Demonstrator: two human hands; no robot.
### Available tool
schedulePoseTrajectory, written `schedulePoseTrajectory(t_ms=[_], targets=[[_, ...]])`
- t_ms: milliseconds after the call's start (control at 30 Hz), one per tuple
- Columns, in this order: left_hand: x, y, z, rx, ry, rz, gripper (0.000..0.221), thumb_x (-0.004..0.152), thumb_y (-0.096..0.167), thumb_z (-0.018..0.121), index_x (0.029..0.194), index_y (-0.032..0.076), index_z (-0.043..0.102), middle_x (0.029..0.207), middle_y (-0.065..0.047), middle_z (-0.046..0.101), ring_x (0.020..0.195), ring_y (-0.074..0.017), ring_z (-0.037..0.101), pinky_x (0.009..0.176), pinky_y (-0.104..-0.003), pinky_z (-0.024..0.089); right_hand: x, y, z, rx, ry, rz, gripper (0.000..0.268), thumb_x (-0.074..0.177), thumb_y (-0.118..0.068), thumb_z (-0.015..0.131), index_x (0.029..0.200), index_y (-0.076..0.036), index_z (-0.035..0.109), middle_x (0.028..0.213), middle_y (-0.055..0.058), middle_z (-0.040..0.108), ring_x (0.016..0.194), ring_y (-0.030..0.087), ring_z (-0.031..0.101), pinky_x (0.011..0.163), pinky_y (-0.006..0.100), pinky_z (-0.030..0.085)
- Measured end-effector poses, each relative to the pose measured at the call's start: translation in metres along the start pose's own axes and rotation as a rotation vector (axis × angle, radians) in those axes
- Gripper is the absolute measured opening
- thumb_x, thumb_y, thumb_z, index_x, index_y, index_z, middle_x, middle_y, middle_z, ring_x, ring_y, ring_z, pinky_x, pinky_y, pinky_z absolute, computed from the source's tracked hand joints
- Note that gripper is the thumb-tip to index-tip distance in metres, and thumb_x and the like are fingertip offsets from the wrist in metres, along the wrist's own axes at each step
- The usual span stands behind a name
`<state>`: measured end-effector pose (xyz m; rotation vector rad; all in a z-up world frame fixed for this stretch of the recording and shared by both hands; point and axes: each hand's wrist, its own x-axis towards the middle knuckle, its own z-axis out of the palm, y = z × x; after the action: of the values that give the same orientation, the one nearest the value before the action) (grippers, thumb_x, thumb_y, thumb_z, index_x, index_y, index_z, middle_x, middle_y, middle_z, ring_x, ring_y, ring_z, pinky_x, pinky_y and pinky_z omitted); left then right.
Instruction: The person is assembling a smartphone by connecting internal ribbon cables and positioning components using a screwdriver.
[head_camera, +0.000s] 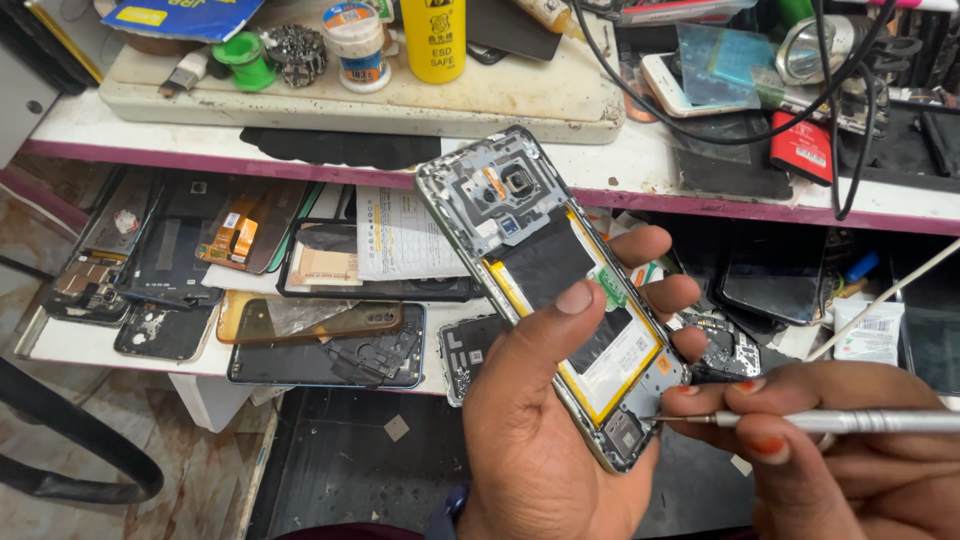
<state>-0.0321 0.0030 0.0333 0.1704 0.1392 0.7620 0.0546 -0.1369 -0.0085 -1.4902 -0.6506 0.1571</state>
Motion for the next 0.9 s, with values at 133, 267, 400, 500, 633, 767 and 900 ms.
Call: schedulePoseTrajectory(t_ms=[133,267,400,500,633,767,900], targets=[[0.009,0.019,0.007,0.184,-0.045,0.126,0.048,0.098,0.023,0.057,0.137,-0.003,0.053,0.123,-0.02,0.066,0.108,-0.0289,0.067,0.09,-0.046,0.056,0.046,0.027,-0.056,0.265,-0.187,0.172,0.022,0.099,-0.017,0.06,0.113,0.0,0.058,0.097,0.022,0.074,0.091,0.029,0.078,0.081,0.044,0.067],[0.011,0.058,0.006,0.343,0.026,0.27,0.043,0.102,0.031,0.054,0.136,0.004,0.053,0.122,-0.018,0.067,0.108,-0.0311,0.068,0.091,-0.049,0.056,0.013,0.05,-0.003,0.147,0.096,-0.019,0.016,0.107,-0.001,0.063,0.117,0.004,0.051,0.1,0.026,0.067,0.081,0.026,0.071,0.077,0.039,0.064],[0.013,0.077,0.008,0.286,0.105,0.289,0.049,0.102,0.046,0.051,0.132,0.007,0.053,0.119,-0.017,0.069,0.107,-0.0335,0.069,0.091,-0.053,0.056,0.015,0.038,0.037,0.196,0.012,0.123,0.034,0.094,0.01,0.059,0.12,-0.003,0.041,0.105,0.031,0.07,0.085,0.028,0.075,0.078,0.04,0.067],[0.012,0.082,0.007,0.287,0.114,0.325,0.055,0.1,0.053,0.05,0.133,0.009,0.053,0.118,-0.017,0.069,0.106,-0.0341,0.069,0.089,-0.055,0.056,0.011,0.036,0.054,0.122,-0.055,0.138,0.026,0.094,0.013,0.055,0.112,0.0,0.042,0.109,0.033,0.071,0.092,0.028,0.076,0.083,0.038,0.067],[0.014,0.08,0.003,0.242,0.107,0.335,0.059,0.1,0.057,0.049,0.135,0.01,0.053,0.119,-0.017,0.068,0.107,-0.0343,0.069,0.089,-0.055,0.055,0.006,0.047,0.063,0.073,-0.144,0.15,0.019,0.095,0.013,0.052,0.107,0.001,0.042,0.116,0.033,0.071,0.1,0.027,0.075,0.089,0.036,0.065],[0.014,0.083,0.0,0.14,0.083,0.313,0.059,0.1,0.058,0.048,0.135,0.01,0.053,0.118,-0.017,0.068,0.107,-0.0347,0.069,0.09,-0.054,0.055,-0.001,0.057,0.068,0.069,-0.213,0.164,0.015,0.094,0.014,0.051,0.103,0.002,0.047,0.119,0.032,0.071,0.102,0.027,0.076,0.092,0.036,0.065],[0.014,0.087,-0.001,0.146,0.123,0.326,0.058,0.101,0.057,0.049,0.133,0.01,0.054,0.116,-0.017,0.069,0.106,-0.0344,0.07,0.089,-0.054,0.056,-0.007,0.063,0.073,0.05,-0.287,0.145,0.014,0.094,0.014,0.048,0.099,0.002,0.049,0.12,0.032,0.07,0.113,0.028,0.073,0.096,0.037,0.065]])
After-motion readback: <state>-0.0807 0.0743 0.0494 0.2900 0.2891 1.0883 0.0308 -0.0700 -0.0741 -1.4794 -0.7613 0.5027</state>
